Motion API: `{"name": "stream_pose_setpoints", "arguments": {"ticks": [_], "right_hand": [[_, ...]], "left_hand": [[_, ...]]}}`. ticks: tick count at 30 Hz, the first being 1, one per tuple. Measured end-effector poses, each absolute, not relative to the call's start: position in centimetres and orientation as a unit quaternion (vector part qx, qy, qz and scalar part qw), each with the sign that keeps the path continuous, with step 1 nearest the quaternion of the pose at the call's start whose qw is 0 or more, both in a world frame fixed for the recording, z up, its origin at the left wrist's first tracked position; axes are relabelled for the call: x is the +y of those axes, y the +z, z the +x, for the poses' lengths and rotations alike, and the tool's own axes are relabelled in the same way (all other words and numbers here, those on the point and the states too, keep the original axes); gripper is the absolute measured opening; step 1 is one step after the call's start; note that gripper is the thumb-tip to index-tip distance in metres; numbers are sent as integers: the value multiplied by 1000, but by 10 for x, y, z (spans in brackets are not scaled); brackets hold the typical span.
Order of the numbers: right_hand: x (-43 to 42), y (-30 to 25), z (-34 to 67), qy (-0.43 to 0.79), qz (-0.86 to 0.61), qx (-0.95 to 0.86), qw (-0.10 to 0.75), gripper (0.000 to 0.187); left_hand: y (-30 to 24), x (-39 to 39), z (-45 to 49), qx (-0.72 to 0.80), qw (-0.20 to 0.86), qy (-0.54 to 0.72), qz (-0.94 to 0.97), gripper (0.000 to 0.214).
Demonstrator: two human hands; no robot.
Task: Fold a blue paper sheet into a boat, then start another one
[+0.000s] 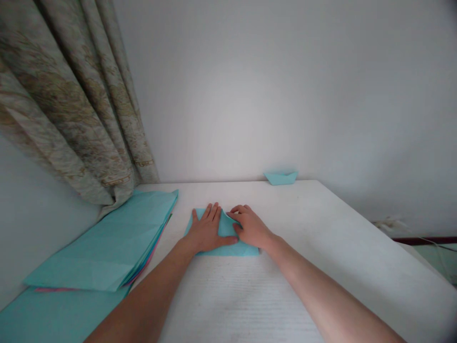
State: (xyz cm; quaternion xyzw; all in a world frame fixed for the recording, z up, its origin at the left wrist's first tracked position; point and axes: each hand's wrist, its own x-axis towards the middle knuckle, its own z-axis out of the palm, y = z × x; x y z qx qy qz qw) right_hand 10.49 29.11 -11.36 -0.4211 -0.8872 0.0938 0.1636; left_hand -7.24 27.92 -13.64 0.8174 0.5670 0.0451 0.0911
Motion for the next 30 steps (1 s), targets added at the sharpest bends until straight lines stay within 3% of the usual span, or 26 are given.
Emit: {"name": "stream_pose_setpoints", "arguments": {"ticks": [7,17,24,30], "right_hand": [[285,-109,102,107,-389,-910,98,53],[291,-120,107,129,-417,-899,40,48],[294,-122,111,133,-452,-881,29,49],[293,-120,110,131,-466,-875,25,51]], "left_hand": [[-134,280,-75,564,107,38,818,103],[-130,280,-77,555,104,66,823,99],[-133,286,-81,560,80,112,817,55],[-134,286,-82,560,66,117,818,54]]}}
